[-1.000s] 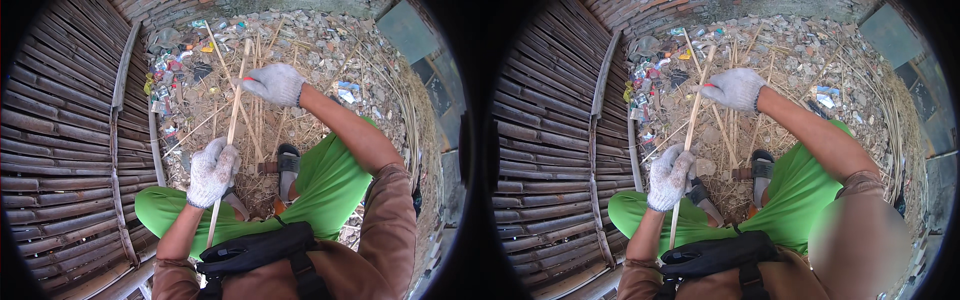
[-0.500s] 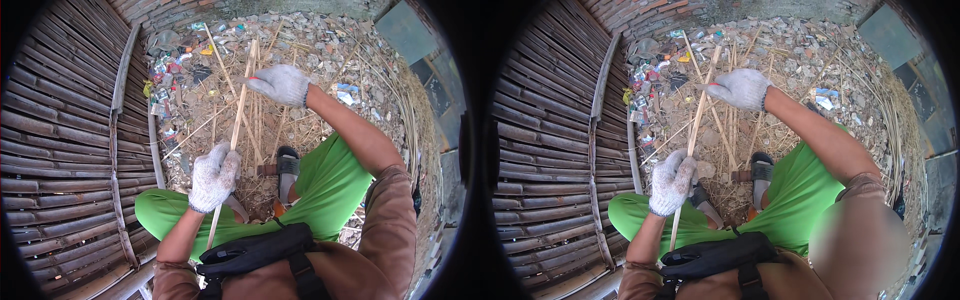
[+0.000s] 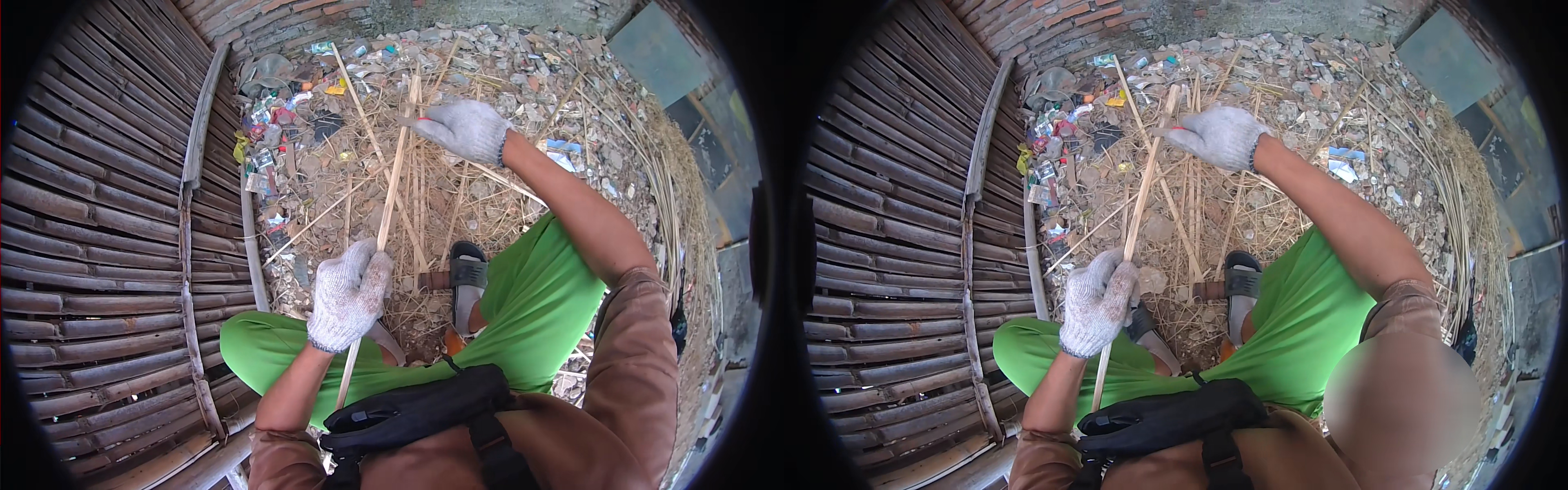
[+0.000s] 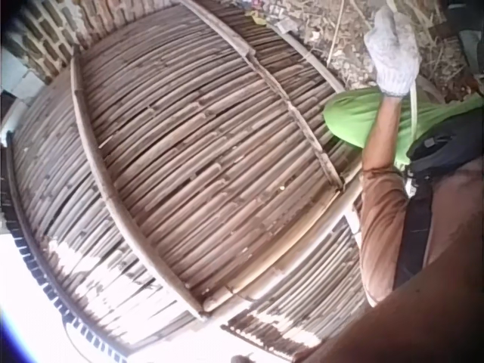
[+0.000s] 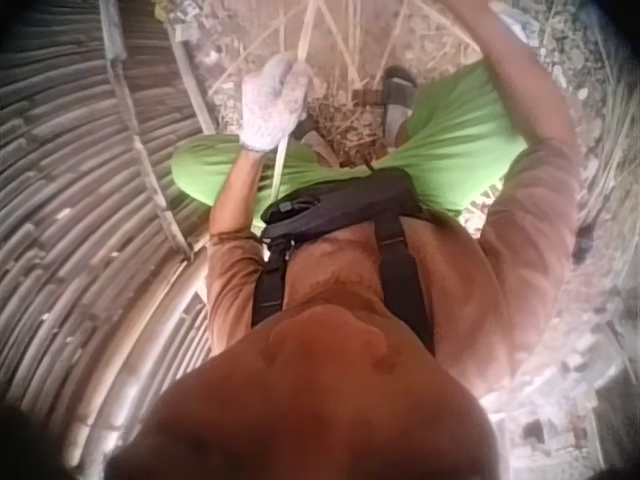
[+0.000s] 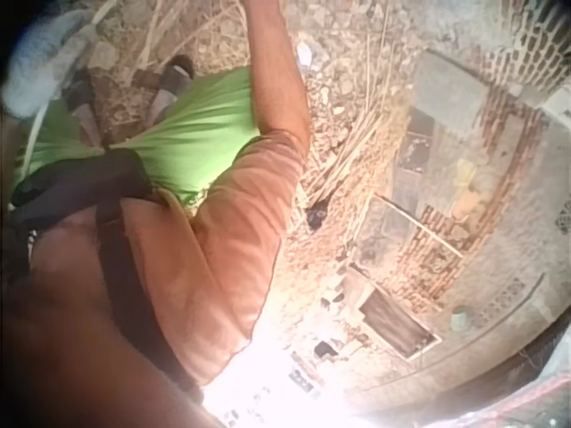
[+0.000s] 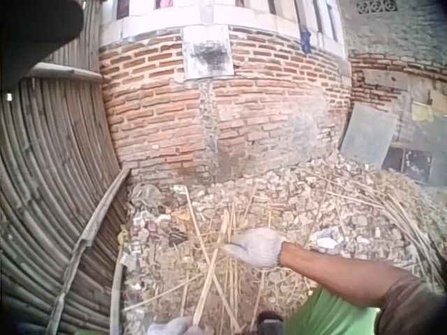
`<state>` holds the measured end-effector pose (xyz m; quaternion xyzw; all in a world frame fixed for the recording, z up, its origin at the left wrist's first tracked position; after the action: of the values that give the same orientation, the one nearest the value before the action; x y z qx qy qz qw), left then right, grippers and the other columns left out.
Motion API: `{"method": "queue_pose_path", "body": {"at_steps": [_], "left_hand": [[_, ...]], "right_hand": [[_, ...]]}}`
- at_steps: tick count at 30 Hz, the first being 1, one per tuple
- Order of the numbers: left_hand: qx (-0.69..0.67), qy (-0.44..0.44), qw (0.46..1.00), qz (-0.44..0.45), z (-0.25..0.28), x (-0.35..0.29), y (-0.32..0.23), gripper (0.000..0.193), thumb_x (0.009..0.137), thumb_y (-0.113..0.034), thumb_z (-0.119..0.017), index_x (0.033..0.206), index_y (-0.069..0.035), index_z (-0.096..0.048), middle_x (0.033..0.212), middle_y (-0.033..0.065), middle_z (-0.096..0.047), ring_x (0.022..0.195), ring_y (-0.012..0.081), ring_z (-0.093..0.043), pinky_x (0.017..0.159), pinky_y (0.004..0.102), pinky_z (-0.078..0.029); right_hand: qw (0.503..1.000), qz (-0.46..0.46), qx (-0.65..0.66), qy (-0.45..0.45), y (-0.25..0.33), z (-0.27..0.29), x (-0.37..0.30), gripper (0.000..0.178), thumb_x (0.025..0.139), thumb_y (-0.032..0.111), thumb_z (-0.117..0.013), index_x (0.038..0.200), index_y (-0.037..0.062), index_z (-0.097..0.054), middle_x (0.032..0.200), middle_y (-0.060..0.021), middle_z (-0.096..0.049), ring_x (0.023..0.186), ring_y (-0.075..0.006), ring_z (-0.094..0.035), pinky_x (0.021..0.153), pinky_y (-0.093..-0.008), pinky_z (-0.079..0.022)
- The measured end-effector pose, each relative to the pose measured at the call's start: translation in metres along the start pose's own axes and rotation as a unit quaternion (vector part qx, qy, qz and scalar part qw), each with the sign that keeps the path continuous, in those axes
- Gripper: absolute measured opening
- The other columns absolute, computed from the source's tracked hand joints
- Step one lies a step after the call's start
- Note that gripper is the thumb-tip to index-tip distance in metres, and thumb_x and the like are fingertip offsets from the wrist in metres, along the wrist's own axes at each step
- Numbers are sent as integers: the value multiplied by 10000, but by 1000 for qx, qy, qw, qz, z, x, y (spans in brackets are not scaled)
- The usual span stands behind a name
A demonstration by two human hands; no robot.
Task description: The person uses a small red blade to shave and smooth a thin bamboo strip held in their gloved hands, repeatedly sliding the blade along the length of the material.
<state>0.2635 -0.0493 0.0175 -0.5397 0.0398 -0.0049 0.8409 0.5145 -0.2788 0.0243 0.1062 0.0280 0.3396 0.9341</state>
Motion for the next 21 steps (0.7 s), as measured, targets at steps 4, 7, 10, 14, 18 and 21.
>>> {"method": "queue_pose_path", "body": {"at_steps": [4,7,10,14,18,21], "left_hand": [[13,-26,1000,-5,4,3,0,188,1069,-168,-621,976,-13,-670,640,102,-627,565,213,-673,572,358,-519],[28,-23,999,-14,3,1,2,178,1063,-162,-625,976,-13,-670,649,120,-625,569,234,-673,574,367,-519],[38,-32,998,-29,3,1,12,183,1068,-167,-622,980,-14,-671,651,115,-630,565,221,-670,568,363,-517],[13,-19,1000,7,4,2,3,207,1082,-195,-621,998,-14,-673,644,95,-639,552,183,-663,558,349,-513],[5,-6,1000,12,2,-1,-3,219,1087,-208,-619,1015,-7,-670,639,89,-637,524,180,-647,540,345,-506],[-1,-2,1000,-17,3,-1,-8,245,1105,-191,-577,1055,22,-688,632,23,-638,485,85,-595,459,260,-474]], "right_hand": [[998,28,46,14,40,-10,-14,673,1090,677,-392,1182,120,-759,983,-237,-765,980,-453,-734,879,-540,-581],[999,17,30,29,30,1,-7,667,1089,676,-394,1181,126,-760,999,-237,-763,986,-452,-733,885,-541,-579],[999,4,27,35,33,2,-7,665,1091,675,-391,1184,129,-759,1023,-239,-760,1001,-452,-728,898,-543,-574],[998,26,48,40,36,-7,-13,677,1093,673,-383,1192,122,-763,1062,-239,-762,1022,-450,-725,913,-545,-569],[1000,-4,14,4,-2,-2,0,687,1094,676,-374,1181,118,-767,1061,-240,-764,1014,-459,-723,910,-549,-567],[1000,-9,11,-16,-9,-2,3,687,1093,677,-372,1174,116,-762,1033,-241,-766,992,-469,-725,900,-558,-567]]}}
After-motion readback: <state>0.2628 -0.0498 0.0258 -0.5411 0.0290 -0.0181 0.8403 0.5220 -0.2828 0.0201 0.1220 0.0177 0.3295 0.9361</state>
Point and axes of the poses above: each hand's wrist, its own x-axis towards the middle knuckle, its own z-axis out of the back of the hand, y = z × x, the point moved 1 cm from there along x, towards the middle knuckle
